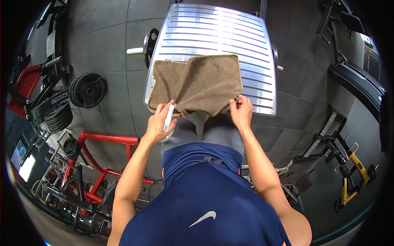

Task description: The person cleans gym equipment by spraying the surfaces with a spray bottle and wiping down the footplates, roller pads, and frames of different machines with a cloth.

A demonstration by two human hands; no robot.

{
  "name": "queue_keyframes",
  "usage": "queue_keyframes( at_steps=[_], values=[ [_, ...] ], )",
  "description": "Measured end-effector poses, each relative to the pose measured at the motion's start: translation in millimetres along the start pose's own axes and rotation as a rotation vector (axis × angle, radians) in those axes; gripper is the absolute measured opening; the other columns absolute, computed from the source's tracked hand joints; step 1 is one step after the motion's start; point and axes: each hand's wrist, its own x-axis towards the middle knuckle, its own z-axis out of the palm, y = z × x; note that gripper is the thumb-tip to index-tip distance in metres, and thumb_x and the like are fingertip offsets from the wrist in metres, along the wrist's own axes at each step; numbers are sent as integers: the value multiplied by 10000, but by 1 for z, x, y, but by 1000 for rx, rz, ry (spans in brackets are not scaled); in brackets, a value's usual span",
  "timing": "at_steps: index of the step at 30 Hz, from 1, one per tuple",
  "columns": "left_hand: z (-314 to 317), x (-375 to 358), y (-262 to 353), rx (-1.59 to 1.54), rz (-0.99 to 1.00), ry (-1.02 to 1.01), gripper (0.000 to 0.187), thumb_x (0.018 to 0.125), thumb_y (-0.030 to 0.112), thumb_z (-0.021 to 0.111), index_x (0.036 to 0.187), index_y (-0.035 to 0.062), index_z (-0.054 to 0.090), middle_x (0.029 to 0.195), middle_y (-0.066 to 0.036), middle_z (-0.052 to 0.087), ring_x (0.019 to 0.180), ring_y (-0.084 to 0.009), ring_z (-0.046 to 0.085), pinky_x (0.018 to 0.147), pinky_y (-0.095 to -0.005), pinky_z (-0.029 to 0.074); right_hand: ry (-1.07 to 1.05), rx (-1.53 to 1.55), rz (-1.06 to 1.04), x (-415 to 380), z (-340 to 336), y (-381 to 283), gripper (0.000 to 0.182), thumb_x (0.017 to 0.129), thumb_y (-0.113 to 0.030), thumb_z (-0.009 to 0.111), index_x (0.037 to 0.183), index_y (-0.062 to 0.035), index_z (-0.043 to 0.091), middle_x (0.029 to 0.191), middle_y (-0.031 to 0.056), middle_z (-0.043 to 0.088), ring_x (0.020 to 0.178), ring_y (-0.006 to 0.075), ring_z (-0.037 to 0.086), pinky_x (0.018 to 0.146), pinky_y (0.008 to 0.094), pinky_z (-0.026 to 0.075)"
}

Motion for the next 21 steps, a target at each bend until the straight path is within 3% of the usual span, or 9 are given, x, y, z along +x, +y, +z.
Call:
queue_keyframes(
  at_steps=[2,3,6,7,8,13,16,17,21],
  values=[
    [3,0,2,-53,-79,-7,401,821,165,709,1173,46,561,1153,-146,569,982,-378,625,808,-442,527,-115,-139,-39,-2,-5,-11,278,873,-251,723,1005,-30,620,1028,151,642,982,345,568,859,469,441],
    [2,1,2,-94,-113,-11,376,819,147,712,1149,40,566,1139,-147,569,979,-368,621,821,-424,516,-91,-182,-136,1,0,-8,233,882,-224,720,902,-41,577,895,126,627,856,285,577,761,431,456],
    [-2,2,-2,-186,-100,25,311,820,117,712,1087,32,579,1097,-145,576,949,-337,615,826,-386,499,-152,318,-11,5,-12,-25,242,896,-196,721,859,-47,535,748,70,561,691,178,518,646,352,442],
    [-3,1,-4,-212,-76,40,290,821,111,710,1069,32,583,1084,-143,580,936,-326,614,822,-376,496,-170,442,-21,6,-12,-19,258,939,-184,689,842,-52,490,684,5,497,616,102,429,562,274,378],
    [-4,0,-4,-239,-51,53,269,821,105,708,1050,31,588,1070,-141,583,922,-315,613,818,-366,493,-212,477,28,4,-21,-22,256,971,-189,661,847,-61,477,712,-12,515,655,66,469,595,257,449],
    [11,0,0,164,-30,-200,399,768,139,727,1140,74,599,1081,-132,624,940,-380,644,788,-458,536,-195,960,587,-16,-45,-14,185,995,-189,612,954,-65,481,973,80,610,784,186,666,697,363,616],
    [5,-8,20,62,125,-138,407,733,53,678,1131,101,606,1100,-106,644,954,-361,653,797,-439,545,-296,1115,572,-40,-91,-50,165,1011,-151,568,1125,-41,521,1153,134,619,894,255,708,709,367,624],
    [6,-10,22,16,163,-162,470,672,36,686,1132,112,624,1247,-93,616,954,-359,664,812,-434,555,-335,1154,507,-44,-103,-66,195,1012,-134,558,1173,-32,521,1167,144,621,909,257,710,726,371,626],
    [-35,-6,97,-128,283,-267,603,611,37,733,1198,154,657,1396,-147,515,889,-339,685,782,-425,567,-441,1276,338,-50,-126,-122,327,1014,-80,528,1328,7,498,1205,170,617,938,264,715,790,380,627]
  ],
)
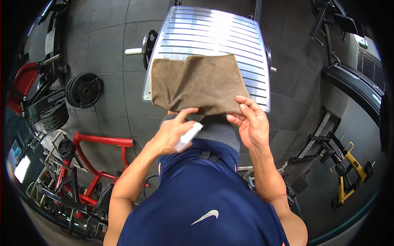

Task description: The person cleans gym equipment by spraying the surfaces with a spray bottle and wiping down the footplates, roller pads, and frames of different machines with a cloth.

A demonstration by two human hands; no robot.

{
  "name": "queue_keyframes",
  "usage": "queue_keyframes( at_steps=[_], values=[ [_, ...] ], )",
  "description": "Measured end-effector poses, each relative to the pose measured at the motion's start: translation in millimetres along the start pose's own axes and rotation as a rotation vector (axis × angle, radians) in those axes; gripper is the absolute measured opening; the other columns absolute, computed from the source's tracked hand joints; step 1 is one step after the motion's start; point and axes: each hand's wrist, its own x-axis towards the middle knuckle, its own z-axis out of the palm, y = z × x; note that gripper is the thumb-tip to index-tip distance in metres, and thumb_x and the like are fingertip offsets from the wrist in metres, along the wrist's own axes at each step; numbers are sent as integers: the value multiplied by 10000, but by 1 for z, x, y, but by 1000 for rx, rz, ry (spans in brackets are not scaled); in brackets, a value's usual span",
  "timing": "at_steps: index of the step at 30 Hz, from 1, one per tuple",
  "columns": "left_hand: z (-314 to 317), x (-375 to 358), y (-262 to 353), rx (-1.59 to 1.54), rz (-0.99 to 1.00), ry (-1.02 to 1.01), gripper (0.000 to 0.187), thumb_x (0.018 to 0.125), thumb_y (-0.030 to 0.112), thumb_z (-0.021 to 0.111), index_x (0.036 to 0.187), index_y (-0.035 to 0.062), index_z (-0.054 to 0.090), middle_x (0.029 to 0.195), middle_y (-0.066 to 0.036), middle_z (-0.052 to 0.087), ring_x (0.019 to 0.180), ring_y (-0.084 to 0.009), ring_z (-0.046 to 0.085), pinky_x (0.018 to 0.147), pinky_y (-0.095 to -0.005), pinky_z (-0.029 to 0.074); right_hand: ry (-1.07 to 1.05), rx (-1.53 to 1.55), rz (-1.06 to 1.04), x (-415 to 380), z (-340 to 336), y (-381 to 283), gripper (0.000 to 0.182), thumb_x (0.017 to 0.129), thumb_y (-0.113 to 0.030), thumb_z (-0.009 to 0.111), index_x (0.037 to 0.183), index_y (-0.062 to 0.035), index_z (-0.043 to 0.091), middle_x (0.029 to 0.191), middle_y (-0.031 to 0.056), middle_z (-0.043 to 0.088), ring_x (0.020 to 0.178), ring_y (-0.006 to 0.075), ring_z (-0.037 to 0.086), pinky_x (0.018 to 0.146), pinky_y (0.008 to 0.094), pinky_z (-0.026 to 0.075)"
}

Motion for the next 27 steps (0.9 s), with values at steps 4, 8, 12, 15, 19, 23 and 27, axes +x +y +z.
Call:
queue_keyframes(
  at_steps=[4,8,12,15,19,23,27],
  values=[
    [2,31,61,135,73,181,585,770,88,692,1341,174,599,1385,-256,457,924,-381,693,787,-453,587,-210,92,-161,-5,58,-36,382,969,10,546,1343,65,488,1229,192,608,1049,268,681,930,383,588],
    [-6,67,83,239,-53,516,636,730,95,741,1336,76,549,1265,-345,454,755,-446,670,617,-487,586,-391,-16,-374,-14,97,-78,463,906,59,537,1361,111,469,1264,220,600,1130,287,645,1002,402,554],
    [-49,92,108,393,67,588,611,661,129,785,1227,42,572,1180,-331,510,787,-435,666,619,-479,577,-491,11,-572,-21,114,-114,337,1021,-40,509,1332,88,533,1161,218,672,1035,302,708,901,380,613],
    [-73,101,130,455,178,626,588,679,109,761,1235,69,574,1224,-321,488,750,-417,675,598,-468,573,-386,-209,-723,-29,131,-137,329,1026,-64,523,1313,94,548,1152,219,675,1002,299,720,875,382,622],
    [-94,114,151,456,240,675,613,704,114,757,1278,18,563,1309,-336,455,728,-415,689,600,-451,580,-403,-285,-827,-27,144,-171,279,1008,-66,561,1228,98,610,1073,228,703,940,295,737,820,349,632],
    [-107,122,163,585,220,622,659,686,112,768,1289,-18,537,1327,-291,477,811,-425,685,729,-463,580,-443,-371,-904,-31,151,-215,225,1006,-143,579,1145,14,662,1038,171,727,905,217,730,823,299,606],
    [-113,129,168,666,129,512,631,692,130,767,1273,18,546,1346,-243,498,856,-416,681,771,-460,575,-356,-247,-860,-53,159,-244,157,970,-25,605,1092,56,662,950,183,737,814,204,748,762,267,631]
  ],
)
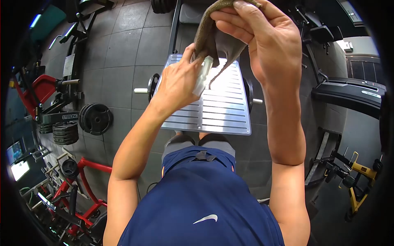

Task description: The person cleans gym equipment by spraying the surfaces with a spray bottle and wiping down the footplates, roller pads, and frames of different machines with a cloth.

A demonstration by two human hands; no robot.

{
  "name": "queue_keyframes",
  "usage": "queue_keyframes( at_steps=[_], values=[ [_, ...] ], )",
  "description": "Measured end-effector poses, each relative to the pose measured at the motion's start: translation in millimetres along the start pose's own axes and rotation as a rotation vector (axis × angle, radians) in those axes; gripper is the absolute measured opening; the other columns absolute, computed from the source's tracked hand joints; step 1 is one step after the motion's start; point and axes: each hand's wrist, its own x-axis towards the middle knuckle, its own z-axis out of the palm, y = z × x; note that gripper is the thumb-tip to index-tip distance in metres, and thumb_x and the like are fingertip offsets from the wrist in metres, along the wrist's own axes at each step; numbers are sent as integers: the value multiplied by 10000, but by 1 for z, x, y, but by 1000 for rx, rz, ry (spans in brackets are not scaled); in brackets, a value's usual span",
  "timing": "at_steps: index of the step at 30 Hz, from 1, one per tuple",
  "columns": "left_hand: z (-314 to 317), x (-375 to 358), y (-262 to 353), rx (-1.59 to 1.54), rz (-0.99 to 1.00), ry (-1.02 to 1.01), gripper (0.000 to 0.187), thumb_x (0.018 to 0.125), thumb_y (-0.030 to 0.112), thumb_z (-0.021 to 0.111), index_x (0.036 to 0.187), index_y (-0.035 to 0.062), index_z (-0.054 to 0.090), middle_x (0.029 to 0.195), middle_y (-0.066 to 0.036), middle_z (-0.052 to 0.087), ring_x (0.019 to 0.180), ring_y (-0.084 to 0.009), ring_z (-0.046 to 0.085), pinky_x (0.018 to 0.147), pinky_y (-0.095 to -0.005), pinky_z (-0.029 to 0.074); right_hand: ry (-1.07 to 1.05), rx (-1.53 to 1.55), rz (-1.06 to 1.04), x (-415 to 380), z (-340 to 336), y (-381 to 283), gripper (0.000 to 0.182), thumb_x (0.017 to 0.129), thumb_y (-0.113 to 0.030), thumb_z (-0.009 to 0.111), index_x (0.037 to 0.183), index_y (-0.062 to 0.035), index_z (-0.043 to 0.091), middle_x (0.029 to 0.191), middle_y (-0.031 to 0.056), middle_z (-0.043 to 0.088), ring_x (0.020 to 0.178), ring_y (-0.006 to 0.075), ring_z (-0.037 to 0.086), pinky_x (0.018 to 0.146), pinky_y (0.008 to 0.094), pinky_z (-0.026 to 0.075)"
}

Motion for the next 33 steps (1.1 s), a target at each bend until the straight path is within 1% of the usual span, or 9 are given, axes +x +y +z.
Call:
queue_keyframes(
  at_steps=[2,6,11,18,20,23,26,29,33],
  values=[
    [6,9,-13,-69,-17,-18,550,689,141,750,1203,38,583,1335,-233,513,867,-428,671,796,-474,569,-13,106,59,13,-11,0,163,972,-35,607,1093,61,659,961,198,733,834,213,748,778,276,632],
    [37,21,-51,-172,2,-81,489,707,177,705,1170,64,596,1311,-191,546,1100,-400,603,953,-484,501,-72,146,15,40,-51,18,202,973,-44,593,1107,99,641,966,202,720,872,275,744,804,332,628],
    [7,18,-65,27,-44,-63,470,763,155,692,1210,50,592,1291,-147,573,1014,-376,661,884,-455,556,73,55,125,31,-119,30,249,970,-46,573,1179,86,606,1001,220,711,934,294,734,833,364,614],
    [-23,-37,-49,200,148,-471,362,827,25,625,1188,18,638,1258,-127,574,955,-295,693,790,-418,576,223,151,504,-105,-193,98,233,969,-19,567,1186,64,565,962,164,672,834,245,712,748,344,614],
    [11,-61,-59,179,171,-589,404,797,57,655,1201,67,642,1259,-114,579,921,-314,702,764,-440,571,305,132,619,-153,-206,145,226,981,-12,556,1202,34,563,954,156,670,838,238,713,729,333,607],
    [78,-110,-79,148,284,-786,419,813,60,586,1229,30,625,1203,-117,579,855,-272,696,708,-375,579,331,92,780,-226,-226,209,260,985,-35,574,1239,16,552,908,133,677,764,219,708,668,329,596],
    [125,-157,-75,115,222,-1085,361,773,63,628,1133,50,613,1146,-98,589,936,-272,686,708,-389,576,355,58,1060,-279,-229,226,230,972,-18,560,1196,26,587,908,148,675,747,212,698,651,309,582],
    [134,-182,-77,-86,159,-1172,455,719,174,769,1123,54,598,1148,-121,582,953,-350,664,775,-453,574,287,28,1177,-288,-230,219,217,969,-25,552,1173,36,598,911,155,674,742,212,694,642,303,574],
    [138,-165,-103,-162,31,-1117,579,677,223,829,1189,89,592,1198,-152,565,972,-369,664,848,-466,565,178,135,1111,-250,-250,242,196,988,-91,579,1136,34,603,837,135,676,700,207,690,623,301,565]
  ],
)
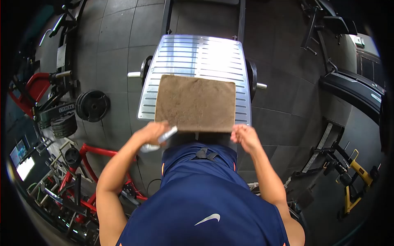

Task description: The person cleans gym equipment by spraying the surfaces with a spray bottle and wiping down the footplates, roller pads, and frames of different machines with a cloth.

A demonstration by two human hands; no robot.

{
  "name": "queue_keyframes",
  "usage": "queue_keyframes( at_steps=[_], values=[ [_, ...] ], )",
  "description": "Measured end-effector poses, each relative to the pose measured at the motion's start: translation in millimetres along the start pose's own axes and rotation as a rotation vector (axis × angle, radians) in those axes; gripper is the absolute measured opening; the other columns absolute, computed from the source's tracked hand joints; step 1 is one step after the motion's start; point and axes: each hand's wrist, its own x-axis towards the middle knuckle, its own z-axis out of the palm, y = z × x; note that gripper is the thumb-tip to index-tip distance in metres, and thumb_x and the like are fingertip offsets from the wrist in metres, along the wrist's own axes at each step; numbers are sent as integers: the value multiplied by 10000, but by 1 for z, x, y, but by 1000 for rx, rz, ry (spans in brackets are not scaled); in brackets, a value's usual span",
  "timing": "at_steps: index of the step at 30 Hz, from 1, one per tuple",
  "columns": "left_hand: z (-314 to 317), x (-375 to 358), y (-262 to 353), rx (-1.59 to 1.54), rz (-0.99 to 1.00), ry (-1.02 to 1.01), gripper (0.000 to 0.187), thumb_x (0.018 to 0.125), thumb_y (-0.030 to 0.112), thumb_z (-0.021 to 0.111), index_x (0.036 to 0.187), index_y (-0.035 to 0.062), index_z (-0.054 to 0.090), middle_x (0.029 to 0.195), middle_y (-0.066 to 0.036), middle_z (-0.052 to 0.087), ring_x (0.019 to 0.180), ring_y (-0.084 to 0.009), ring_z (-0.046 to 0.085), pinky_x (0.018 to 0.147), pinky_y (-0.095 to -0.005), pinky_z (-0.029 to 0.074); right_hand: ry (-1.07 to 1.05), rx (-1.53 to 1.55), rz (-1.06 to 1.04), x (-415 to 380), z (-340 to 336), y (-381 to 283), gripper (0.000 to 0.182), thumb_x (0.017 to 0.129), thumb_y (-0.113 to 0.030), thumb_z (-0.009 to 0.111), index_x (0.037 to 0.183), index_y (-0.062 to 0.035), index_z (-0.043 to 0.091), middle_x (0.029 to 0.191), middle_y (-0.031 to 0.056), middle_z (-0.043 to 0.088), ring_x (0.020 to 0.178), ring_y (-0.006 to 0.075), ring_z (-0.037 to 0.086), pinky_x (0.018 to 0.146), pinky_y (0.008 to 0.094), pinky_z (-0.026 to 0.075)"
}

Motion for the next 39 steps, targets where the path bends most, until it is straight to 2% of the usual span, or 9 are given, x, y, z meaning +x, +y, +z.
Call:
queue_keyframes(
  at_steps=[5,7,11,17,21,29,33,36,39],
  values=[
    [-74,22,-24,93,-239,311,668,683,141,772,1322,177,580,1521,-189,417,1043,-395,667,887,-454,561,443,-182,-142,88,26,-68,489,969,-274,628,1379,-36,509,971,192,684,785,283,715,708,383,580],
    [-82,38,-26,169,-264,224,742,671,160,778,1376,204,555,1554,-188,378,1032,-382,679,884,-450,563,658,-1298,-399,132,4,-47,699,912,-412,668,1484,-98,416,1149,231,641,1010,395,668,868,511,544],
    [-47,77,-35,271,-270,14,865,657,231,799,1466,240,494,1600,-191,314,1103,-353,670,896,-447,556,651,-1579,-129,135,30,-8,743,859,-518,698,1415,-77,478,1340,234,533,1255,420,514,960,540,466],
    [-6,93,-46,12,-296,-39,850,685,284,796,1473,218,484,1619,-206,260,1207,-355,617,987,-453,509,827,-1268,154,123,40,-16,819,778,-551,784,1295,23,512,1204,229,653,1130,422,628,933,520,489],
    [3,81,-41,-90,-289,40,830,687,268,781,1464,218,491,1617,-224,247,1193,-371,615,997,-452,499,742,-1161,123,152,-6,2,547,755,-483,809,1007,-12,696,977,167,733,922,336,698,816,438,519],
    [27,39,-35,-235,-206,226,749,667,248,750,1380,150,541,1581,-250,307,1143,-421,614,948,-483,512,370,-1068,-801,161,164,-14,234,793,-247,708,845,-42,608,953,184,607,932,378,611,786,474,503],
    [61,-15,-26,-282,-145,431,683,681,232,753,1316,81,554,1476,-216,469,1088,-426,627,907,-482,532,-95,-1148,-867,188,237,34,237,855,-262,692,925,-43,634,1080,209,626,944,398,620,823,488,516],
    [88,-60,-17,-533,-139,544,459,690,186,717,1116,49,616,960,-188,663,874,-441,623,773,-477,521,186,-1371,-980,205,241,33,340,901,-288,667,1125,-33,658,1356,219,551,1241,430,510,1024,493,442],
    [109,-95,-5,-956,-185,518,297,761,206,768,977,8,714,878,-156,695,787,-317,698,715,-377,537,194,-1659,-721,236,235,38,746,919,-490,598,1503,-65,409,1589,279,258,1451,502,241,1172,601,215]
  ],
)
